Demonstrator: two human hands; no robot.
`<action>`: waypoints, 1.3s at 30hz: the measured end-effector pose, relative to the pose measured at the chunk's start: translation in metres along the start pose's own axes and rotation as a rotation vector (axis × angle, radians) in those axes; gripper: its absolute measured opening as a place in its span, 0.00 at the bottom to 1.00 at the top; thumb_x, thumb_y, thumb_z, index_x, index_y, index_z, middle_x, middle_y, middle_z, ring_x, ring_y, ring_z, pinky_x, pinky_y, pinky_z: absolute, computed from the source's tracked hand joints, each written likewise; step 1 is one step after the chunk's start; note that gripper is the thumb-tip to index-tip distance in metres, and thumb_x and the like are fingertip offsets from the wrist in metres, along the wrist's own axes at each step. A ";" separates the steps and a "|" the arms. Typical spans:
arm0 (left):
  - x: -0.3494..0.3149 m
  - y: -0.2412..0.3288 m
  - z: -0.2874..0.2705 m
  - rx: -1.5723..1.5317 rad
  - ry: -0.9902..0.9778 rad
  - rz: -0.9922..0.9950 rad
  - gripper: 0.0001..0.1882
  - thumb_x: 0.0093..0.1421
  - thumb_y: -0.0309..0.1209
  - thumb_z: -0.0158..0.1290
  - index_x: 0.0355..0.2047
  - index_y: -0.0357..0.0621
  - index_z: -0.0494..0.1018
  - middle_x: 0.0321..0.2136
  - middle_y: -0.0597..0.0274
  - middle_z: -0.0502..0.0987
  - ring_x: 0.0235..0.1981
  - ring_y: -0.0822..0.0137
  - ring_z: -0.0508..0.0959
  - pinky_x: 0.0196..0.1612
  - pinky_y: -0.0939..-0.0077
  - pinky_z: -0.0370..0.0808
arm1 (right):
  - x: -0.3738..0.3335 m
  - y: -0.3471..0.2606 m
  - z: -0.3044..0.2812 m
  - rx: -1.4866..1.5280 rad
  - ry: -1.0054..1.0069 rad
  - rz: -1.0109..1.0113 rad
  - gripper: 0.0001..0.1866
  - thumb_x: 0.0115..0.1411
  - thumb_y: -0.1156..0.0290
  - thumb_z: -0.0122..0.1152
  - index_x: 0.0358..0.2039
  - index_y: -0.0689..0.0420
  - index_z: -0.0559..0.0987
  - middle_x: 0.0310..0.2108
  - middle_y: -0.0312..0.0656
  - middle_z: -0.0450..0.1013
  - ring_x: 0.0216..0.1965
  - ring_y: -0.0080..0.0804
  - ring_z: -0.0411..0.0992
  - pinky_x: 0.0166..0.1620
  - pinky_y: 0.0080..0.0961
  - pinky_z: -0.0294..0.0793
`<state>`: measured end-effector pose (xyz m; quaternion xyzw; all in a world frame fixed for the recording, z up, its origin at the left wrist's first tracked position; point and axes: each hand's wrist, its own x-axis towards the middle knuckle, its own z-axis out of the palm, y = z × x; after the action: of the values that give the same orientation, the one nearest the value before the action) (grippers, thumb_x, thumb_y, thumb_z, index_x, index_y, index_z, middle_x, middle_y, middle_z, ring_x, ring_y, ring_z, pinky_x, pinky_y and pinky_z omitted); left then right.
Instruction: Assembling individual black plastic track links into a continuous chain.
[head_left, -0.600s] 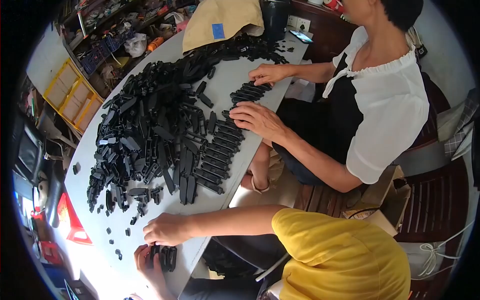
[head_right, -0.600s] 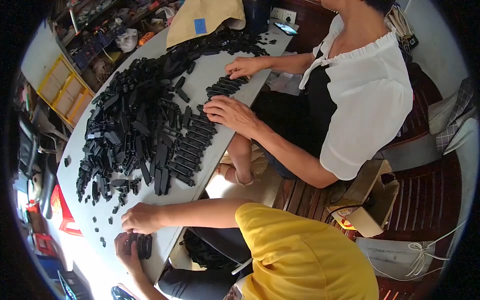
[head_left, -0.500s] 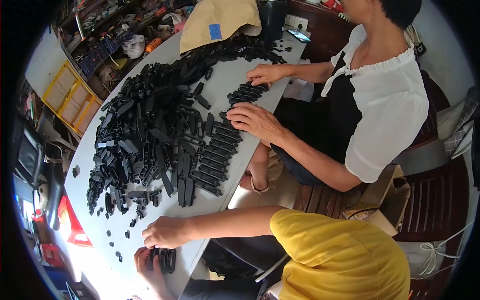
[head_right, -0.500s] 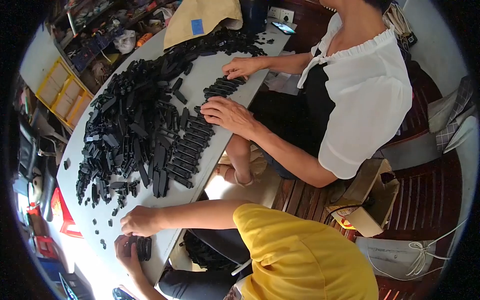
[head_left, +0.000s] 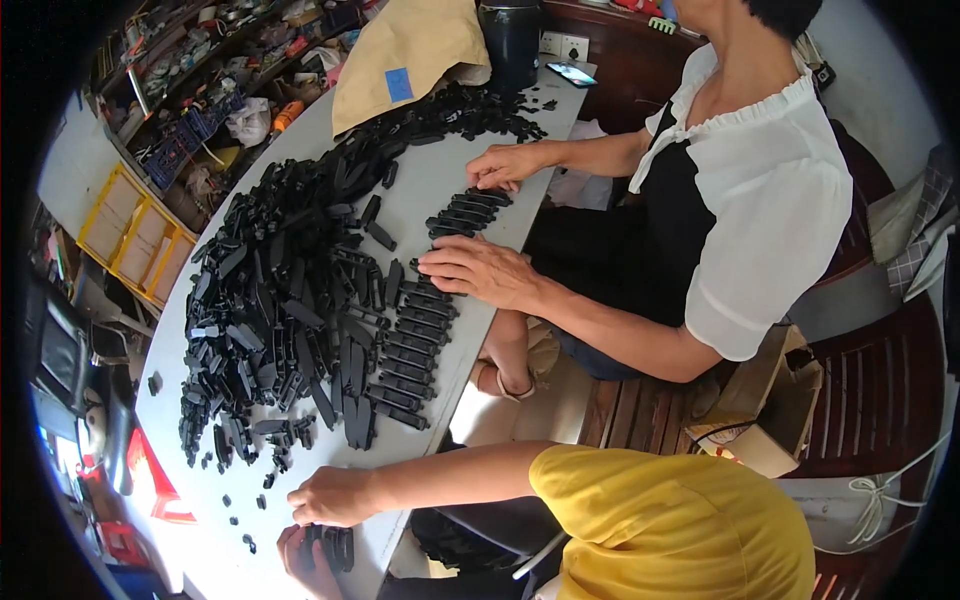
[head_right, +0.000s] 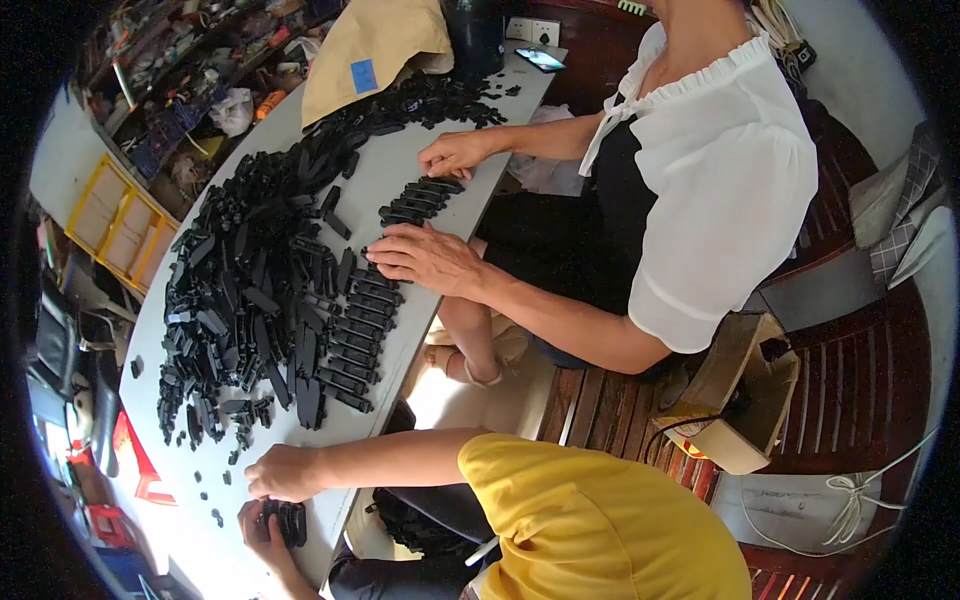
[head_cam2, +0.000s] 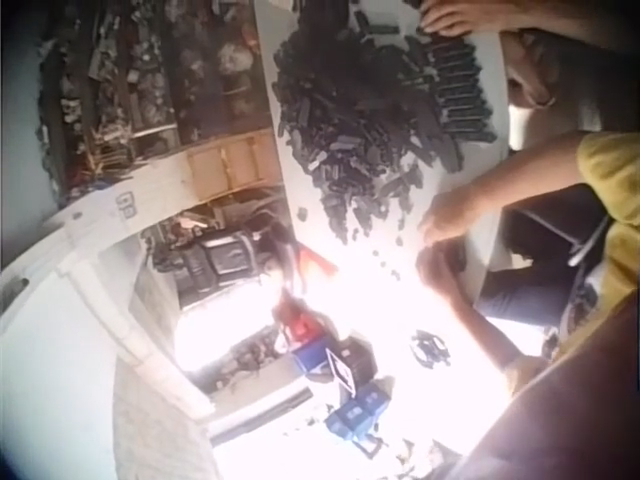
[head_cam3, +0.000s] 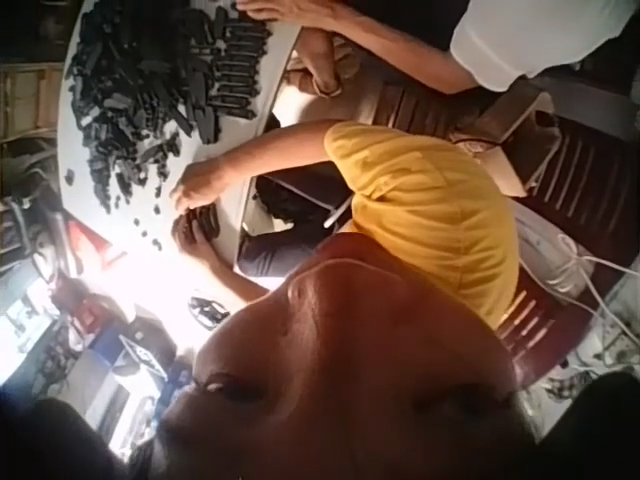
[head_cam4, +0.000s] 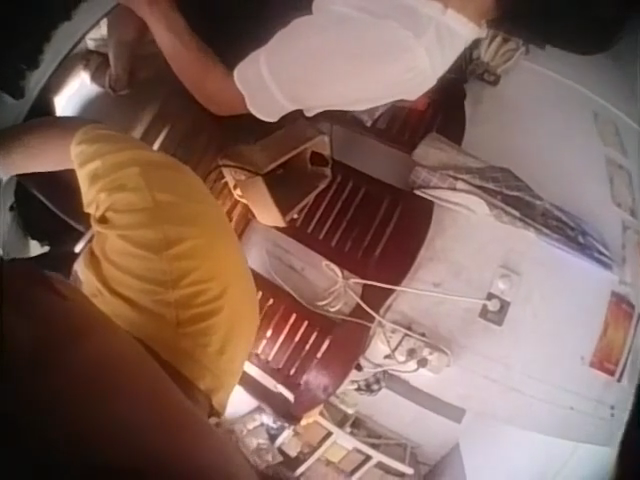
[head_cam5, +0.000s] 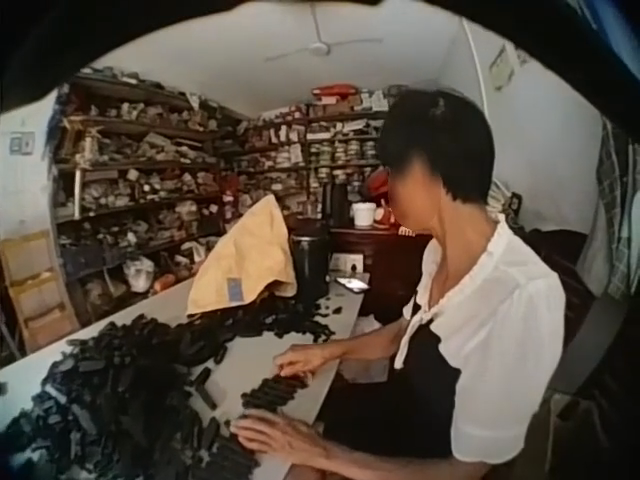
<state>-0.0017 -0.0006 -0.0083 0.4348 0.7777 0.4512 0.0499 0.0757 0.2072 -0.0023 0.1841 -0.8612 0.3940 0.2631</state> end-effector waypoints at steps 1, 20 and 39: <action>0.000 -0.001 -0.001 0.020 -0.002 0.010 0.12 0.55 0.23 0.49 0.39 0.31 0.68 0.43 0.52 0.67 0.44 0.59 0.69 0.49 0.68 0.67 | 0.000 -0.002 -0.002 0.003 -0.006 0.012 0.04 0.52 0.72 0.57 0.25 0.58 0.74 0.28 0.39 0.67 0.29 0.36 0.72 0.30 0.31 0.73; -0.002 -0.003 -0.001 -0.022 0.014 -0.023 0.12 0.56 0.27 0.51 0.38 0.32 0.68 0.43 0.52 0.67 0.45 0.59 0.69 0.50 0.67 0.65 | 0.000 0.000 0.000 0.013 0.046 0.008 0.03 0.49 0.77 0.57 0.25 0.61 0.73 0.26 0.41 0.66 0.24 0.36 0.72 0.27 0.32 0.72; -0.003 -0.010 -0.001 0.012 0.031 0.033 0.14 0.57 0.32 0.52 0.39 0.33 0.68 0.43 0.52 0.67 0.45 0.58 0.69 0.49 0.66 0.66 | 0.001 -0.001 -0.001 -0.021 0.014 0.035 0.02 0.49 0.77 0.57 0.24 0.61 0.74 0.26 0.41 0.66 0.26 0.34 0.72 0.29 0.31 0.73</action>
<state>-0.0072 -0.0053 -0.0163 0.4407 0.7737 0.4542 0.0277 0.0761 0.2074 -0.0008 0.1632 -0.8665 0.3909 0.2641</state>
